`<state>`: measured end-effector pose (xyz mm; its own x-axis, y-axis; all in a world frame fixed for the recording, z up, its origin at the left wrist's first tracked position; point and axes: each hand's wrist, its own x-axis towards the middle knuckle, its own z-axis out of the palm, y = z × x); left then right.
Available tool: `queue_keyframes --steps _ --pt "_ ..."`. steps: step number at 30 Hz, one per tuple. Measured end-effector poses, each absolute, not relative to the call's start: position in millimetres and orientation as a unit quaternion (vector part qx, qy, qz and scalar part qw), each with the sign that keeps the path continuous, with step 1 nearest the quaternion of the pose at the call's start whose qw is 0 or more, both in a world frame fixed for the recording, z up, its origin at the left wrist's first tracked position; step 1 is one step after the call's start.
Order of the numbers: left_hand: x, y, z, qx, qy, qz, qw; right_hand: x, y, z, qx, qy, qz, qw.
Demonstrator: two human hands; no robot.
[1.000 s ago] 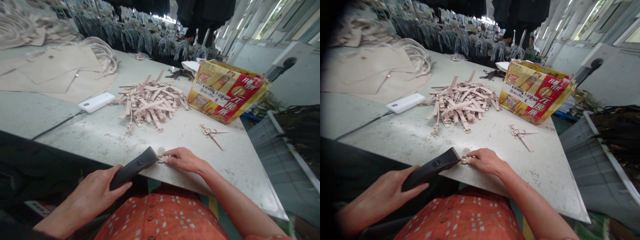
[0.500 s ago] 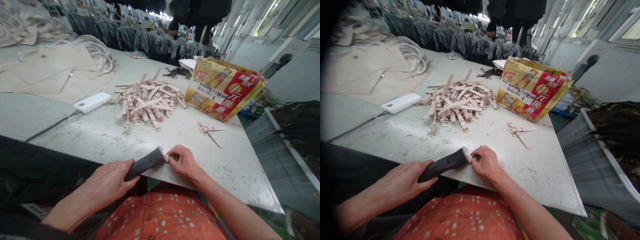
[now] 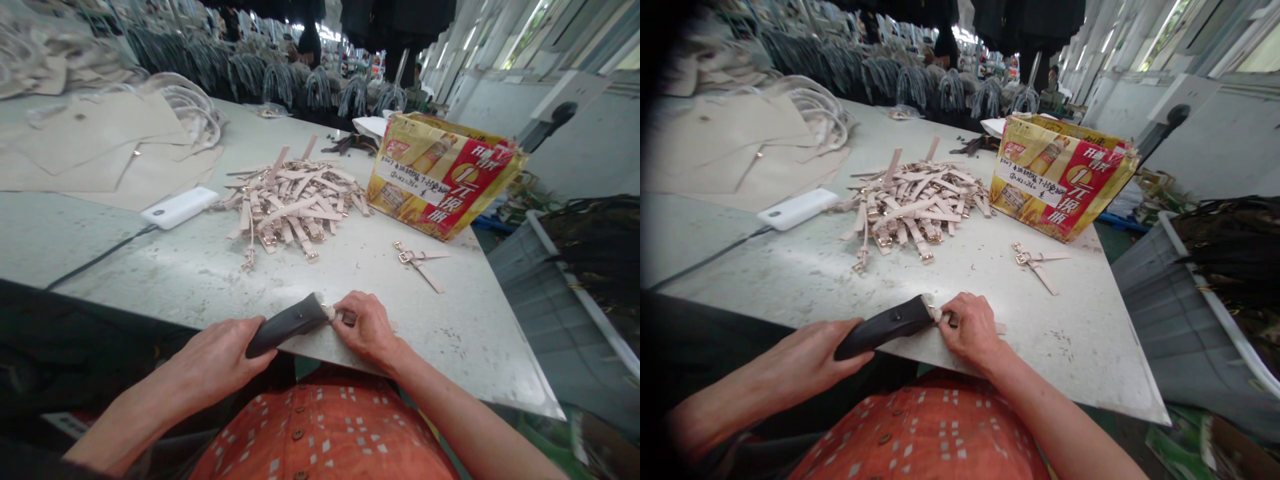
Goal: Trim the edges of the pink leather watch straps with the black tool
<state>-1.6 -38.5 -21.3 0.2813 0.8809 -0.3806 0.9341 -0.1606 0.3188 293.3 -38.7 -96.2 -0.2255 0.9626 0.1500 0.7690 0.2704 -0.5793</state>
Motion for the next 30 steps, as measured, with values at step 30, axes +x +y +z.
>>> queue_keyframes --steps 30 --pt "4 -26 -16 0.786 0.564 -0.100 0.233 306 -37 -100 -0.557 -0.770 0.177 0.256"
